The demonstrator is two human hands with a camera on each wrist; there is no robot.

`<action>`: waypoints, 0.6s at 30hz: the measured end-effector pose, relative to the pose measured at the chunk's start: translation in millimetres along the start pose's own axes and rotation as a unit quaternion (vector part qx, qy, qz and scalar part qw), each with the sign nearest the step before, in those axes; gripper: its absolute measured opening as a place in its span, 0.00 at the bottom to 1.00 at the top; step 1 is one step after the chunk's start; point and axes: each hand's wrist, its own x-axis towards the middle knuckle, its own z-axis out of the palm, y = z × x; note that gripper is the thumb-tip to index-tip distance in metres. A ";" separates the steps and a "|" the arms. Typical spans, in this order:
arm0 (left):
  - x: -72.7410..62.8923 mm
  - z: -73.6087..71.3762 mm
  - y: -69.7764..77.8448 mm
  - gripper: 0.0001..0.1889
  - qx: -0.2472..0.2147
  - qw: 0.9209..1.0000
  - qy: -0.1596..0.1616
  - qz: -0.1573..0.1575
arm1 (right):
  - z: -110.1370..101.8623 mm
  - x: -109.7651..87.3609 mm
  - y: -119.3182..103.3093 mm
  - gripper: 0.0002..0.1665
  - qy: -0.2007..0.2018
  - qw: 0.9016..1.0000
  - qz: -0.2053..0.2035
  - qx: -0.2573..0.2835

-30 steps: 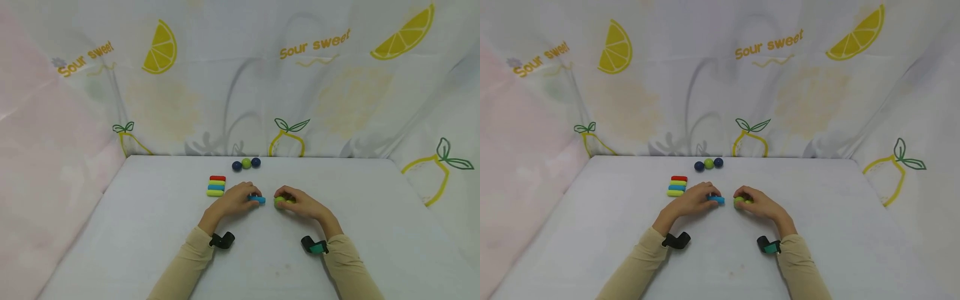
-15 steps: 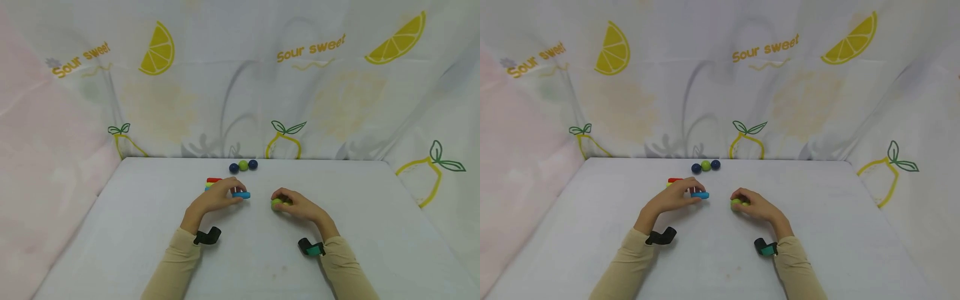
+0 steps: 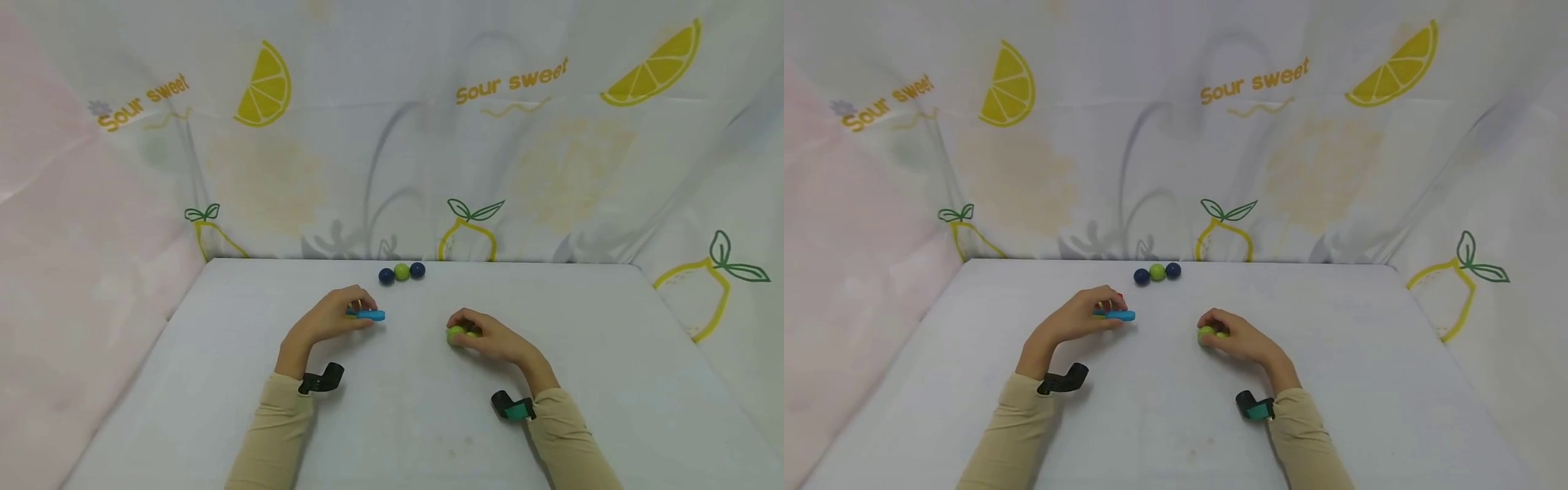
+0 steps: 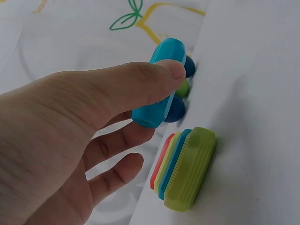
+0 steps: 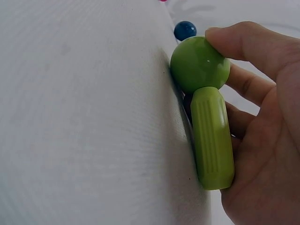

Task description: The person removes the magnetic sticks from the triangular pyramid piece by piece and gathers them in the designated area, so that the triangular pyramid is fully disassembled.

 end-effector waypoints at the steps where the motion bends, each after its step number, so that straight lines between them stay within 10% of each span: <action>1: -0.7 -0.5 -0.9 0.12 0.000 1.000 0.001 -0.001 | -0.1 -0.4 -0.3 0.14 0.000 1.000 0.002 0.002; 18: -13.4 -10.5 -7.1 0.11 -0.008 1.000 -0.005 -0.026 | 0.6 -0.3 0.3 0.14 0.010 1.000 0.001 0.002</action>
